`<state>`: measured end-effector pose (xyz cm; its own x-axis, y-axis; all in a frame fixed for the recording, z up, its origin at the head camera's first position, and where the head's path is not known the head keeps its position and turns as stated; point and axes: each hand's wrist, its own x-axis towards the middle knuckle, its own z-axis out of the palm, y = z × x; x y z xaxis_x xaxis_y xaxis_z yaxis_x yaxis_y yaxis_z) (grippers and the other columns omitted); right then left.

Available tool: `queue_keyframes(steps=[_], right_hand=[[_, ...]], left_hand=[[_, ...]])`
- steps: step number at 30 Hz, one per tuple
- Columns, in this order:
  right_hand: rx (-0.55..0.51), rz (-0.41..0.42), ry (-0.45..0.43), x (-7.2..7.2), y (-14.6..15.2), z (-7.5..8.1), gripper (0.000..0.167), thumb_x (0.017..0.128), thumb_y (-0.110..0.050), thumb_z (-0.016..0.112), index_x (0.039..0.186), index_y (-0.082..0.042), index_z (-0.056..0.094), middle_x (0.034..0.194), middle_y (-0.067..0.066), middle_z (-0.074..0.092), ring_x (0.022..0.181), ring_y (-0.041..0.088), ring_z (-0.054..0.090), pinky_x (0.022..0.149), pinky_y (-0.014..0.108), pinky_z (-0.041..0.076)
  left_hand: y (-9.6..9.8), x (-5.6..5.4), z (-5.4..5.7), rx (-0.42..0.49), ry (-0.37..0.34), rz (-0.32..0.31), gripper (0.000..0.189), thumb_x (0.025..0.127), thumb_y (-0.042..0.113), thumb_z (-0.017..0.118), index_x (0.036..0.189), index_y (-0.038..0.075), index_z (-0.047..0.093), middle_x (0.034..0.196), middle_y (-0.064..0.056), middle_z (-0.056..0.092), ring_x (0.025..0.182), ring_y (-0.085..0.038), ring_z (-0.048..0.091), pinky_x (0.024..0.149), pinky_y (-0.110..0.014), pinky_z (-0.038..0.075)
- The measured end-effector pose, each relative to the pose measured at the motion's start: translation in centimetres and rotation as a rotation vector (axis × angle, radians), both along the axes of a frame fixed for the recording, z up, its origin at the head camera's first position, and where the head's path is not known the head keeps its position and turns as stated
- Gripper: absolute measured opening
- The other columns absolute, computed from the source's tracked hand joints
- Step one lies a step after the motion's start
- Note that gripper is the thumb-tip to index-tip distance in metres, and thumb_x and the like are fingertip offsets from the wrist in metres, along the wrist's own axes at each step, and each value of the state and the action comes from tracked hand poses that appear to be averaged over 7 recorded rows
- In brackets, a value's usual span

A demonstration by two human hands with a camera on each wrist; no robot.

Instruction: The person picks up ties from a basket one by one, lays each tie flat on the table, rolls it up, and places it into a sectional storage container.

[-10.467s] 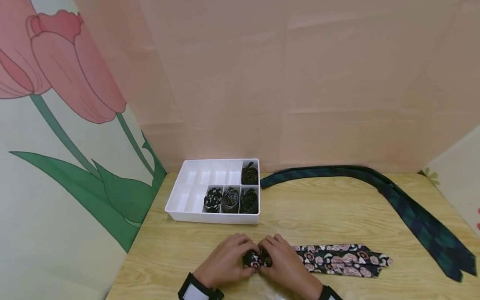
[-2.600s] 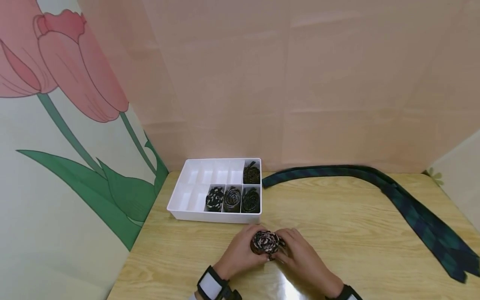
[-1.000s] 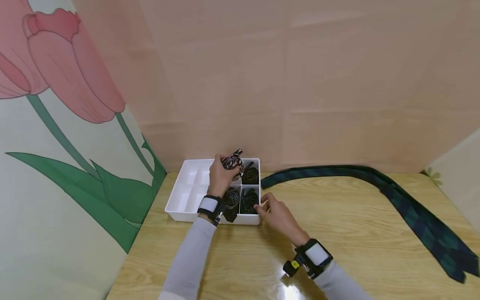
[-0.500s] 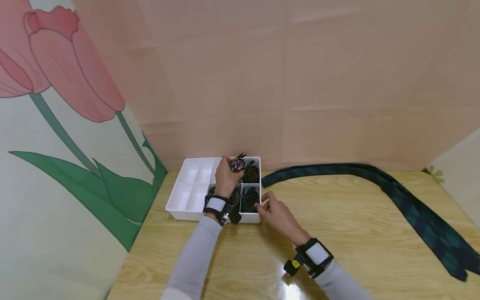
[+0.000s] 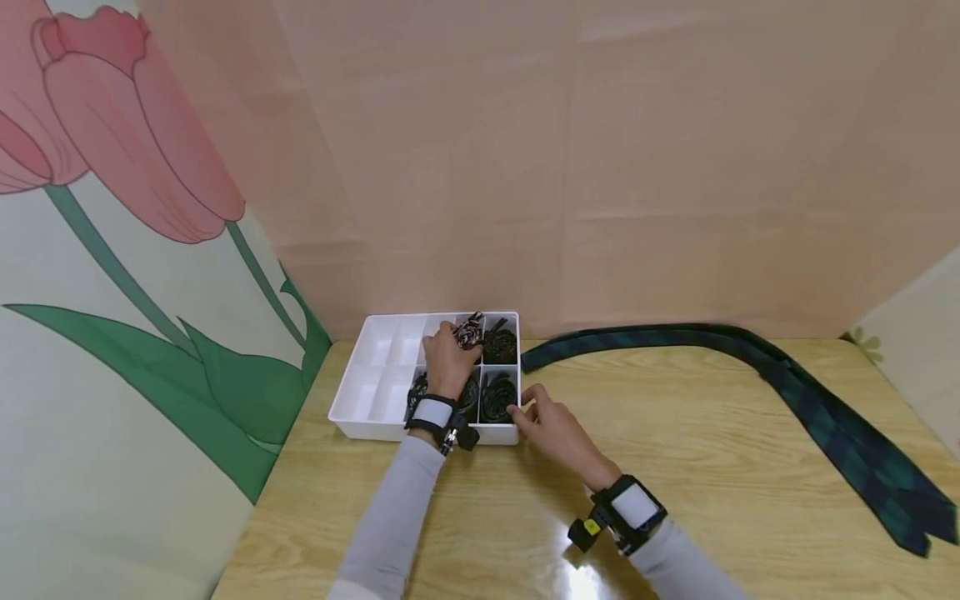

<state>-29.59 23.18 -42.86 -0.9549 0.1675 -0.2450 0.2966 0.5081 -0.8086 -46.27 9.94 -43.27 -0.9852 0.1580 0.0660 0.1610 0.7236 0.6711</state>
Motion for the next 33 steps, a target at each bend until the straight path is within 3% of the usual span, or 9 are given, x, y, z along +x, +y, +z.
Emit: queue_keyframes(steps=[4, 7, 12, 16, 19, 22, 25, 30, 33], right_hand=[[-0.008, 0.01, -0.003, 0.0, 0.0, 0.0, 0.033, 0.109, -0.032, 0.061, 0.125, -0.004, 0.054, 0.082, 0.008, 0.07, 0.065, 0.015, 0.055, 0.059, 0.029, 0.043], [-0.012, 0.01, -0.012, -0.1, 0.0, 0.0, 0.033, 0.109, -0.033, 0.06, 0.125, -0.004, 0.054, 0.083, 0.008, 0.07, 0.065, 0.015, 0.056, 0.059, 0.029, 0.043], [-0.023, 0.015, -0.025, 0.1, 0.1, -0.1, 0.034, 0.11, -0.033, 0.06, 0.126, -0.004, 0.053, 0.085, 0.01, 0.072, 0.066, 0.016, 0.057, 0.059, 0.029, 0.044], [-0.032, 0.019, -0.037, 0.3, 0.1, -0.1, 0.035, 0.11, -0.034, 0.058, 0.128, -0.004, 0.053, 0.085, 0.011, 0.072, 0.066, 0.016, 0.058, 0.059, 0.029, 0.044], [-0.03, 0.019, -0.041, 0.3, 0.2, -0.2, 0.035, 0.11, -0.034, 0.058, 0.128, -0.005, 0.053, 0.085, 0.01, 0.072, 0.066, 0.017, 0.058, 0.059, 0.029, 0.044], [-0.034, 0.026, -0.043, 0.2, 0.3, -0.2, 0.035, 0.111, -0.035, 0.057, 0.128, -0.005, 0.053, 0.086, 0.01, 0.072, 0.066, 0.017, 0.058, 0.058, 0.03, 0.044], [-0.04, 0.031, -0.052, 0.2, 0.3, -0.4, 0.035, 0.111, -0.036, 0.056, 0.128, -0.005, 0.053, 0.086, 0.012, 0.072, 0.067, 0.017, 0.057, 0.058, 0.03, 0.044], [-0.043, 0.045, -0.057, 0.3, 0.4, -0.5, 0.036, 0.112, -0.037, 0.054, 0.128, -0.005, 0.054, 0.087, 0.013, 0.072, 0.066, 0.017, 0.057, 0.058, 0.03, 0.044], [-0.044, 0.048, -0.046, 0.3, 0.4, -0.6, 0.035, 0.112, -0.037, 0.054, 0.127, -0.005, 0.054, 0.087, 0.013, 0.072, 0.066, 0.016, 0.057, 0.058, 0.03, 0.044]], left_hand=[[0.2, 0.1, -0.2, -0.011, 0.003, 0.038, 0.058, 0.086, 0.025, 0.089, 0.13, -0.003, 0.064, 0.132, -0.026, 0.053, 0.121, -0.044, 0.053, 0.102, -0.05, 0.05], [0.2, 0.2, -0.2, -0.034, 0.016, 0.038, 0.06, 0.087, 0.03, 0.089, 0.129, -0.005, 0.065, 0.132, -0.027, 0.05, 0.121, -0.044, 0.05, 0.102, -0.052, 0.049], [-0.5, 0.4, -0.2, -0.048, -0.061, -0.049, 0.058, 0.092, 0.037, 0.082, 0.126, -0.008, 0.068, 0.127, -0.028, 0.054, 0.118, -0.044, 0.049, 0.099, -0.053, 0.049], [-1.2, 0.3, 0.2, -0.054, -0.111, -0.115, 0.043, 0.095, 0.031, 0.072, 0.115, -0.008, 0.074, 0.128, -0.029, 0.054, 0.117, -0.045, 0.051, 0.097, -0.054, 0.05], [-1.4, 0.1, 0.4, -0.069, -0.095, -0.143, 0.038, 0.098, 0.024, 0.07, 0.117, -0.008, 0.076, 0.13, -0.035, 0.053, 0.118, -0.049, 0.053, 0.1, -0.056, 0.05], [-1.5, -0.1, 0.4, -0.104, -0.073, -0.152, 0.043, 0.099, 0.022, 0.071, 0.131, -0.007, 0.072, 0.13, -0.039, 0.052, 0.118, -0.051, 0.053, 0.102, -0.057, 0.05], [-1.5, 0.0, 0.2, -0.137, -0.04, -0.175, 0.049, 0.101, 0.025, 0.069, 0.142, -0.002, 0.066, 0.133, -0.034, 0.051, 0.118, -0.048, 0.051, 0.101, -0.056, 0.048], [-1.7, 0.3, -0.5, -0.182, 0.07, -0.333, 0.046, 0.108, 0.022, 0.059, 0.149, 0.002, 0.059, 0.153, -0.024, 0.054, 0.139, -0.047, 0.049, 0.115, -0.057, 0.044], [-1.7, 0.3, -0.9, -0.249, 0.052, -0.445, 0.047, 0.113, 0.023, 0.045, 0.152, -0.002, 0.054, 0.161, -0.021, 0.05, 0.153, -0.04, 0.043, 0.125, -0.054, 0.036]])
